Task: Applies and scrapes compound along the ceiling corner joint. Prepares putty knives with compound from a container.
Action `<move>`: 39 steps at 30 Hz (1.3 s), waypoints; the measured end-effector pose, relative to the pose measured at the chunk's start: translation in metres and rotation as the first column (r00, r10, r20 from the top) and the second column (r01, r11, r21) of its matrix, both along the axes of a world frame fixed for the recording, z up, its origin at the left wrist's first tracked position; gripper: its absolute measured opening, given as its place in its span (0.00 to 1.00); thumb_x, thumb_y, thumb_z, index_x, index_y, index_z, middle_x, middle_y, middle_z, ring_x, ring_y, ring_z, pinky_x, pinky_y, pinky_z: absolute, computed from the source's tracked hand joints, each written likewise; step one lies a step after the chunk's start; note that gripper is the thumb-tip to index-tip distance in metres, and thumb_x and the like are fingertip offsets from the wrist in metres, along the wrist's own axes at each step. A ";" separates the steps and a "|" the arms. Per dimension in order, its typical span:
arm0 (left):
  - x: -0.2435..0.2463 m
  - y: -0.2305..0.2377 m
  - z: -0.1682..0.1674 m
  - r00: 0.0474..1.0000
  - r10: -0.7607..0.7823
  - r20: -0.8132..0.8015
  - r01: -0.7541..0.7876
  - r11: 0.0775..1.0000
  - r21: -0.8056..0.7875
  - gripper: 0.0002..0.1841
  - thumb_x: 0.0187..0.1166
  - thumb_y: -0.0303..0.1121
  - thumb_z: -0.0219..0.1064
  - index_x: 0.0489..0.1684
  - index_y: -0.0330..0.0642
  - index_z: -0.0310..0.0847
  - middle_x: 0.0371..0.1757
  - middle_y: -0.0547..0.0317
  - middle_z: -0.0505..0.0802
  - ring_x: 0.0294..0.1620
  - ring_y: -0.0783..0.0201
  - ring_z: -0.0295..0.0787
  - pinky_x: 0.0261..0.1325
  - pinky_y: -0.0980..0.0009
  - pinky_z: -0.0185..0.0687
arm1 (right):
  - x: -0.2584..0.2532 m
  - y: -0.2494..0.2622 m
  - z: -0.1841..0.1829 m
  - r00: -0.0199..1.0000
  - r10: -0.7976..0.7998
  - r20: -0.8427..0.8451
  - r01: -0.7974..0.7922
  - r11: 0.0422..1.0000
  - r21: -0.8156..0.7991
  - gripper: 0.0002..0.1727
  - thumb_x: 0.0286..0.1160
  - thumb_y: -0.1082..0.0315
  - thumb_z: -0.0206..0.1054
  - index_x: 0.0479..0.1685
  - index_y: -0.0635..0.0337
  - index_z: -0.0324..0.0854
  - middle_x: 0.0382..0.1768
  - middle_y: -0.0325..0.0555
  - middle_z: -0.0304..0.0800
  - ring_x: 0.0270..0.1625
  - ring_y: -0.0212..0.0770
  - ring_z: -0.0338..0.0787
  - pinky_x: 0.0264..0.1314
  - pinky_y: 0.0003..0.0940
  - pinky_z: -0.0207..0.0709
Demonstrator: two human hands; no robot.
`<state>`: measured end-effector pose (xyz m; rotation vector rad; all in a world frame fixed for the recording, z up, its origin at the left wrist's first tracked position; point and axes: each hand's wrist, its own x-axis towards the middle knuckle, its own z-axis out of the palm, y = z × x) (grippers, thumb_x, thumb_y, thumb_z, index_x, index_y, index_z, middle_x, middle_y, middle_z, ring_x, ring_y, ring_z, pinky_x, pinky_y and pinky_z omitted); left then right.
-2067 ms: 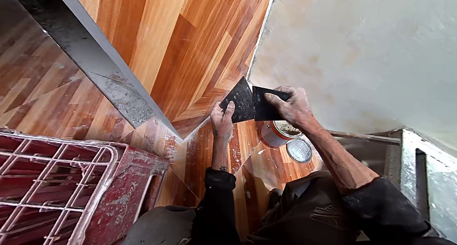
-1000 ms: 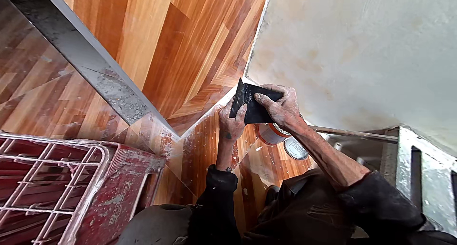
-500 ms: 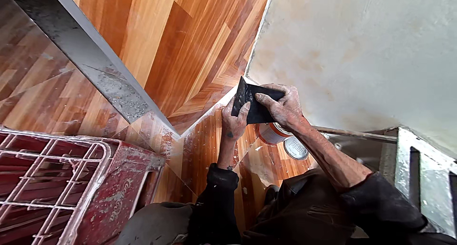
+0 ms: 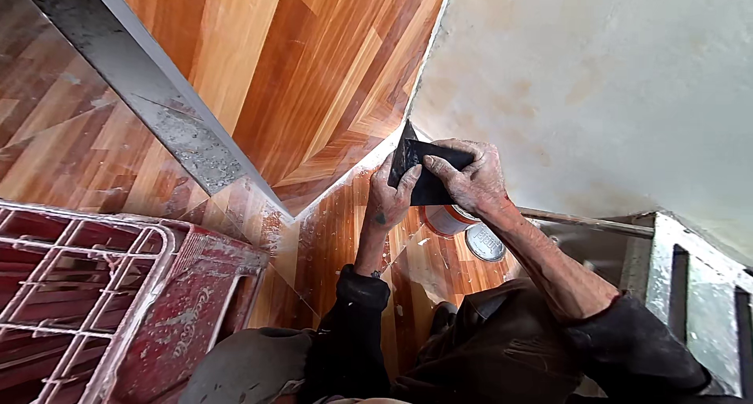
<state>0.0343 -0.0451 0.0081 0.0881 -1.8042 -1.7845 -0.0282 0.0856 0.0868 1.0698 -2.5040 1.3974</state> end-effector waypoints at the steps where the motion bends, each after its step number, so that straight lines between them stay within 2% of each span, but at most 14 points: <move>1: -0.002 0.001 0.000 0.999 0.036 -0.017 -0.036 0.999 -0.008 0.21 0.82 0.32 0.68 0.73 0.35 0.77 0.53 0.52 0.93 0.49 0.72 0.92 0.58 0.73 0.88 | 0.002 -0.001 0.000 0.999 -0.035 -0.017 0.035 0.999 0.015 0.09 0.77 0.69 0.70 0.49 0.59 0.92 0.35 0.41 0.94 0.34 0.24 0.90 0.42 0.21 0.83; 3: -0.001 0.002 0.000 0.999 0.036 -0.014 -0.036 0.999 -0.020 0.24 0.81 0.31 0.69 0.75 0.35 0.75 0.56 0.51 0.92 0.51 0.72 0.92 0.60 0.73 0.87 | 0.004 0.001 0.001 0.999 -0.035 -0.006 0.035 0.999 0.032 0.09 0.77 0.69 0.70 0.49 0.59 0.92 0.35 0.42 0.94 0.34 0.25 0.90 0.41 0.22 0.82; 6: 0.002 -0.001 0.002 0.999 -0.040 0.031 0.041 0.999 -0.033 0.24 0.83 0.31 0.66 0.77 0.34 0.72 0.57 0.50 0.92 0.52 0.72 0.91 0.62 0.74 0.86 | 0.007 0.010 0.003 0.997 0.048 0.063 -0.050 0.998 0.030 0.10 0.79 0.69 0.69 0.53 0.58 0.90 0.36 0.42 0.93 0.32 0.26 0.88 0.37 0.21 0.82; 9: -0.002 -0.008 -0.002 0.991 -0.133 -0.030 0.133 0.991 0.020 0.20 0.81 0.28 0.65 0.69 0.28 0.75 0.52 0.53 0.93 0.50 0.76 0.91 0.60 0.77 0.87 | -0.001 0.008 0.001 0.990 0.120 0.071 -0.120 0.993 -0.005 0.09 0.77 0.71 0.70 0.51 0.61 0.90 0.36 0.37 0.94 0.34 0.19 0.89 0.41 0.15 0.83; 12: -0.003 -0.013 -0.002 0.976 -0.212 -0.055 0.215 0.975 0.061 0.18 0.79 0.26 0.64 0.64 0.26 0.77 0.48 0.55 0.93 0.48 0.77 0.91 0.59 0.77 0.87 | -0.003 0.009 0.003 0.982 0.180 0.062 -0.180 0.984 0.000 0.09 0.77 0.71 0.70 0.50 0.62 0.90 0.36 0.39 0.94 0.35 0.19 0.89 0.41 0.15 0.83; 17: -0.003 -0.019 -0.009 0.950 -0.311 -0.040 0.313 0.948 0.063 0.15 0.79 0.28 0.64 0.60 0.30 0.79 0.46 0.56 0.93 0.47 0.75 0.92 0.58 0.74 0.88 | -0.010 0.010 -0.001 0.965 0.257 0.059 -0.259 0.966 0.024 0.09 0.76 0.72 0.69 0.49 0.64 0.91 0.38 0.39 0.96 0.38 0.20 0.91 0.46 0.16 0.85; 23: 0.003 -0.021 -0.009 0.926 -0.377 0.021 0.370 0.918 0.139 0.13 0.80 0.27 0.64 0.59 0.32 0.79 0.47 0.58 0.93 0.48 0.75 0.92 0.58 0.75 0.89 | -0.012 0.010 0.004 0.949 0.305 0.082 -0.310 0.949 0.053 0.08 0.74 0.73 0.71 0.46 0.63 0.91 0.36 0.38 0.95 0.36 0.19 0.91 0.44 0.15 0.85; 26: 0.006 -0.021 -0.006 0.907 -0.420 0.035 0.411 0.900 0.145 0.11 0.80 0.25 0.62 0.57 0.33 0.82 0.45 0.62 0.94 0.46 0.78 0.91 0.57 0.77 0.89 | -0.016 0.012 0.004 0.934 0.344 0.100 -0.352 0.933 0.076 0.08 0.74 0.73 0.71 0.47 0.63 0.92 0.37 0.38 0.96 0.38 0.20 0.91 0.46 0.16 0.85; 28: 0.005 -0.020 -0.007 0.908 -0.419 0.026 0.410 0.897 0.166 0.11 0.80 0.25 0.62 0.56 0.33 0.82 0.44 0.62 0.94 0.46 0.78 0.91 0.57 0.76 0.89 | -0.013 0.011 0.004 0.944 0.317 0.088 -0.323 0.943 0.077 0.08 0.74 0.73 0.70 0.46 0.63 0.92 0.37 0.39 0.96 0.38 0.20 0.92 0.46 0.17 0.85; 30: -0.004 -0.015 -0.010 0.931 -0.364 -0.040 0.363 0.902 0.236 0.11 0.79 0.25 0.63 0.55 0.33 0.82 0.43 0.59 0.94 0.45 0.72 0.93 0.56 0.71 0.90 | -0.005 0.008 0.002 0.977 0.205 0.062 -0.209 0.976 0.060 0.08 0.76 0.72 0.69 0.48 0.62 0.91 0.36 0.40 0.95 0.36 0.22 0.91 0.44 0.19 0.85; 33: -0.009 -0.013 -0.007 0.942 -0.324 -0.084 0.335 0.914 0.227 0.13 0.81 0.27 0.62 0.60 0.31 0.80 0.46 0.57 0.94 0.47 0.71 0.93 0.58 0.70 0.90 | 0.009 0.009 0.006 0.991 0.077 0.113 -0.081 0.996 0.034 0.09 0.80 0.69 0.68 0.51 0.57 0.91 0.35 0.40 0.93 0.31 0.25 0.89 0.35 0.22 0.83; 34: -0.008 -0.014 -0.007 0.935 -0.345 -0.087 0.355 0.911 0.209 0.13 0.82 0.27 0.61 0.60 0.32 0.80 0.46 0.58 0.94 0.47 0.72 0.92 0.58 0.71 0.90 | 0.010 0.010 0.007 0.989 0.083 0.122 -0.088 0.996 0.033 0.09 0.80 0.69 0.68 0.51 0.57 0.91 0.35 0.40 0.93 0.30 0.25 0.89 0.34 0.21 0.83; 37: -0.005 -0.020 -0.011 0.904 -0.426 -0.018 0.423 0.889 0.177 0.12 0.82 0.29 0.61 0.57 0.33 0.80 0.44 0.60 0.93 0.46 0.74 0.92 0.57 0.73 0.89 | 0.000 0.007 0.004 0.981 0.148 0.126 -0.157 0.985 0.065 0.09 0.77 0.71 0.69 0.49 0.60 0.91 0.36 0.38 0.95 0.35 0.21 0.90 0.41 0.17 0.84; 39: -0.003 -0.022 -0.017 0.875 -0.483 -0.026 0.474 0.845 0.248 0.10 0.81 0.28 0.61 0.55 0.35 0.81 0.43 0.61 0.94 0.45 0.73 0.92 0.56 0.72 0.90 | -0.007 0.008 0.002 0.953 0.225 0.202 -0.237 0.971 0.037 0.08 0.77 0.72 0.69 0.48 0.60 0.91 0.36 0.37 0.95 0.34 0.22 0.90 0.40 0.19 0.85</move>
